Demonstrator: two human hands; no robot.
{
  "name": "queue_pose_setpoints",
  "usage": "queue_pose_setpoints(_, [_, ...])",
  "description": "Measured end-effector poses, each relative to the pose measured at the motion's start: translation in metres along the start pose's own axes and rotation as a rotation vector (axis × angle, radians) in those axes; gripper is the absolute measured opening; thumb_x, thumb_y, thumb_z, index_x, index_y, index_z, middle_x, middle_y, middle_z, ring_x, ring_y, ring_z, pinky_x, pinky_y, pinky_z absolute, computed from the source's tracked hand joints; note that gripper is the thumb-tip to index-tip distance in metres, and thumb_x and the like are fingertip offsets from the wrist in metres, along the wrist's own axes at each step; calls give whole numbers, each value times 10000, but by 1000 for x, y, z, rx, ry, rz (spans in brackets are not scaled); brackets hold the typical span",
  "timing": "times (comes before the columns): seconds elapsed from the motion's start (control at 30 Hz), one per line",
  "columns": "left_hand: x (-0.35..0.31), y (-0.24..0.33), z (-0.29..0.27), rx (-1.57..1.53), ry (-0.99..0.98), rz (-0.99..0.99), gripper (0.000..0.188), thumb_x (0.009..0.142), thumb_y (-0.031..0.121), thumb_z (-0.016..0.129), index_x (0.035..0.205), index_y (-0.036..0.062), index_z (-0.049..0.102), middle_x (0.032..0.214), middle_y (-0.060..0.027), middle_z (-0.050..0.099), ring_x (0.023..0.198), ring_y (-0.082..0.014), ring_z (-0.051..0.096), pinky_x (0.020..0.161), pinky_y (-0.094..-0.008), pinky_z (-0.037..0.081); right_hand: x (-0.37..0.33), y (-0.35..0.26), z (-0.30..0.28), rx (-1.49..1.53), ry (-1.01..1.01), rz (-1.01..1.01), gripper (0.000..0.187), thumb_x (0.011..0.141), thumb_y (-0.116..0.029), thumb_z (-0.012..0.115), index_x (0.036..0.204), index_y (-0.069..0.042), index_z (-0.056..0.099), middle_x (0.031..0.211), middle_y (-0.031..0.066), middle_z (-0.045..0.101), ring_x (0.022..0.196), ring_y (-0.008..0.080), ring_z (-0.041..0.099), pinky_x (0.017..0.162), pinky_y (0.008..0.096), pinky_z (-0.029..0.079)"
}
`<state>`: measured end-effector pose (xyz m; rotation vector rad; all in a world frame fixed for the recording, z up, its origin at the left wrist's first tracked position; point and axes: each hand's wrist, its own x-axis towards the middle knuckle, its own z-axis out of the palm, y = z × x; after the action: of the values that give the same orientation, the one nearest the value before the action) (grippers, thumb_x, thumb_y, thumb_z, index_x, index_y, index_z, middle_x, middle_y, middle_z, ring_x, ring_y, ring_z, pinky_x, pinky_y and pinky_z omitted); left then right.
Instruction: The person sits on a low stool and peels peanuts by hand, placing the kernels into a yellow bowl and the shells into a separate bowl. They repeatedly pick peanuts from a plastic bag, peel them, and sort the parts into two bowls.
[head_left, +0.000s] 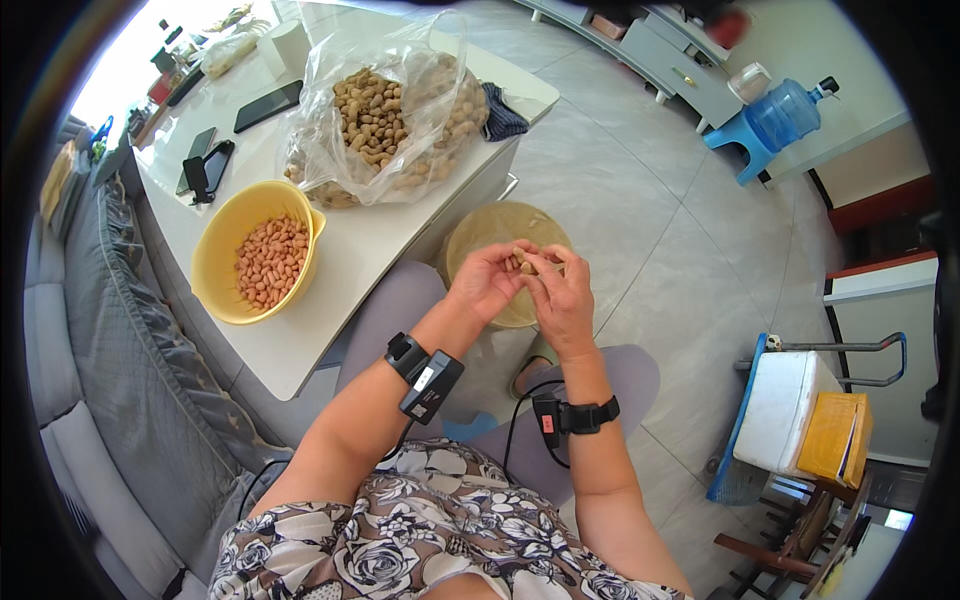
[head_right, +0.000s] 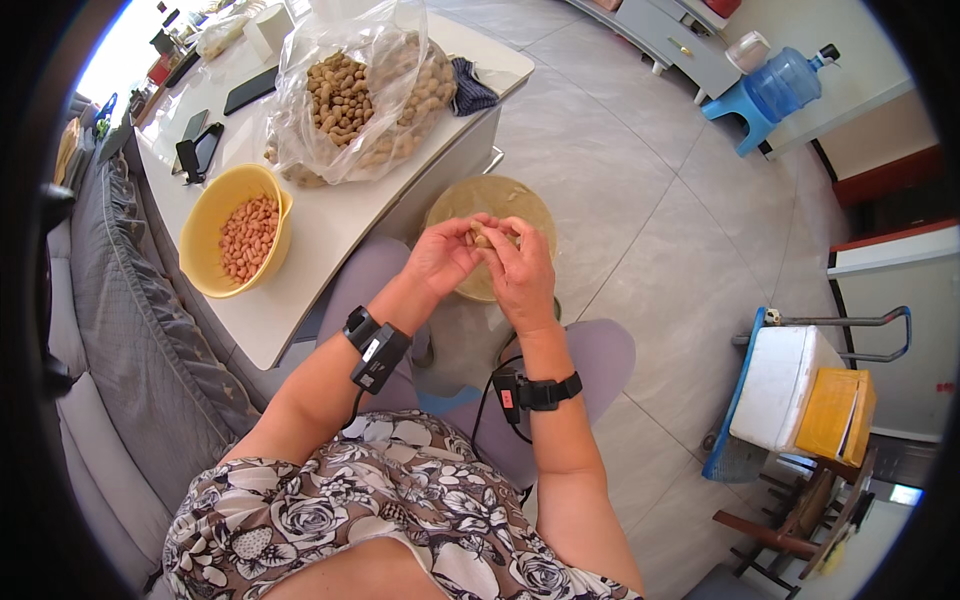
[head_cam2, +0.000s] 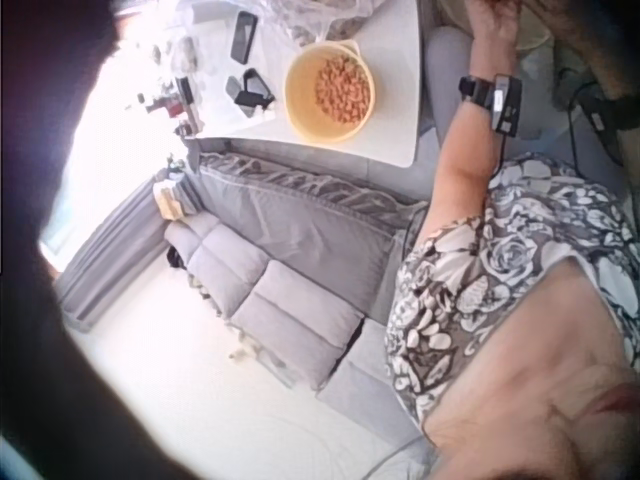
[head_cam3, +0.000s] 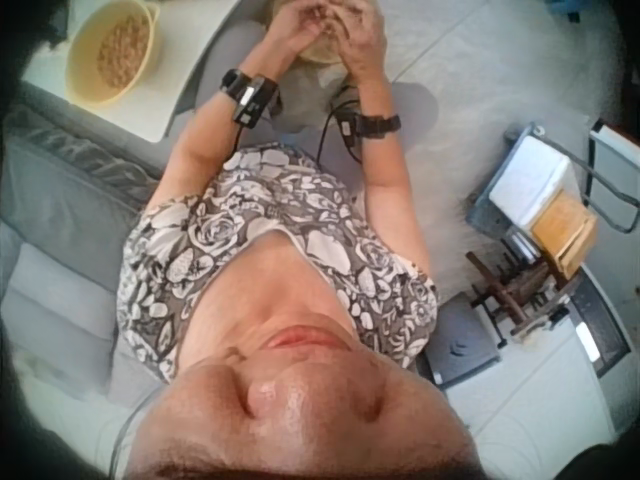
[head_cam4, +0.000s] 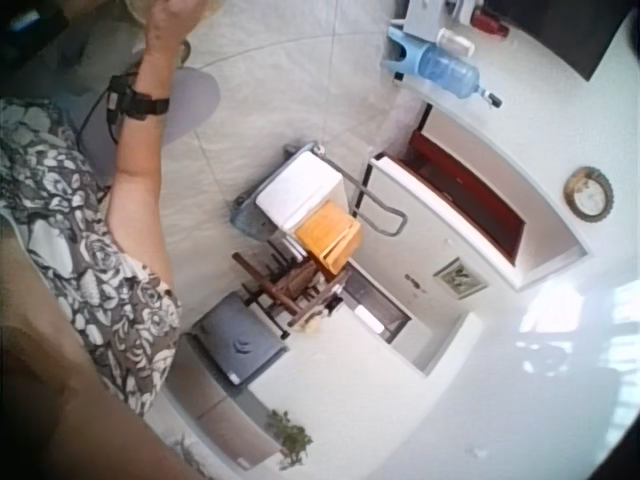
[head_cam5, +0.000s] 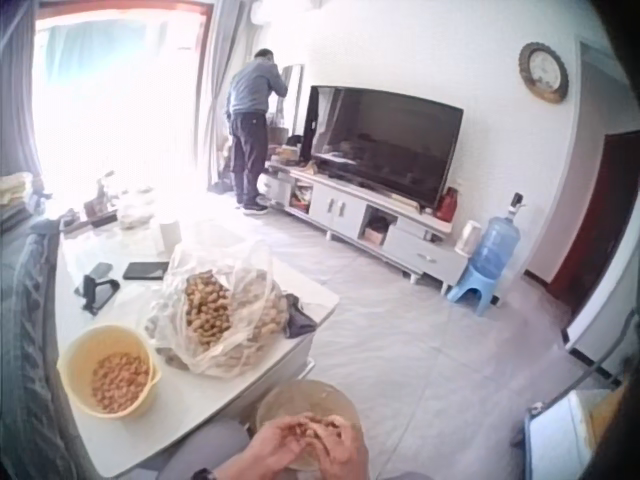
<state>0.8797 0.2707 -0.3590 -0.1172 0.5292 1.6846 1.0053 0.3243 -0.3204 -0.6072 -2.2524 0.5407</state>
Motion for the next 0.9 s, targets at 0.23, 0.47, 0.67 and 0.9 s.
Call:
queue_pose_setpoints(0.23, [-11, 1, 3, 19, -81, -99, 286, 920, 138, 432, 1090, -82, 495, 1074, -179, 573, 1034, -271, 557, 920, -382, 458, 7, 3, 3, -171, -56, 90, 265, 777, -94, 617, 1041, -83, 611, 931, 73, 610, 903, 261, 557, 760, 345, 467])
queue_pose_setpoints(0.47, [-22, 6, -4, -59, -7, -129, 537, 965, 384, 314, 1193, -85, 442, 1104, -165, 548, 1036, -267, 545, 931, -390, 445, 13, 0, 5, -260, 50, 56, 265, 798, -92, 603, 1061, -57, 599, 923, 100, 601, 821, 235, 579, 704, 325, 477])
queue_pose_setpoints(0.67, [-18, 11, -25, -233, -349, -158, 581, 956, 460, 292, 1213, -35, 454, 1106, -140, 556, 1070, -257, 523, 938, -374, 418, 5, -20, 18, 271, -290, 272, 182, 788, -86, 611, 959, -27, 612, 882, 118, 578, 748, 240, 597, 654, 323, 481])
queue_pose_setpoints(0.9, [-41, 17, 1, 84, -21, -78, 569, 927, 523, 338, 1191, 43, 491, 1087, -77, 563, 1060, -212, 511, 934, -381, 384, 21, -26, 20, 211, -394, 345, 135, 796, -57, 605, 926, -18, 614, 768, 63, 588, 641, 117, 558, 579, 257, 468])
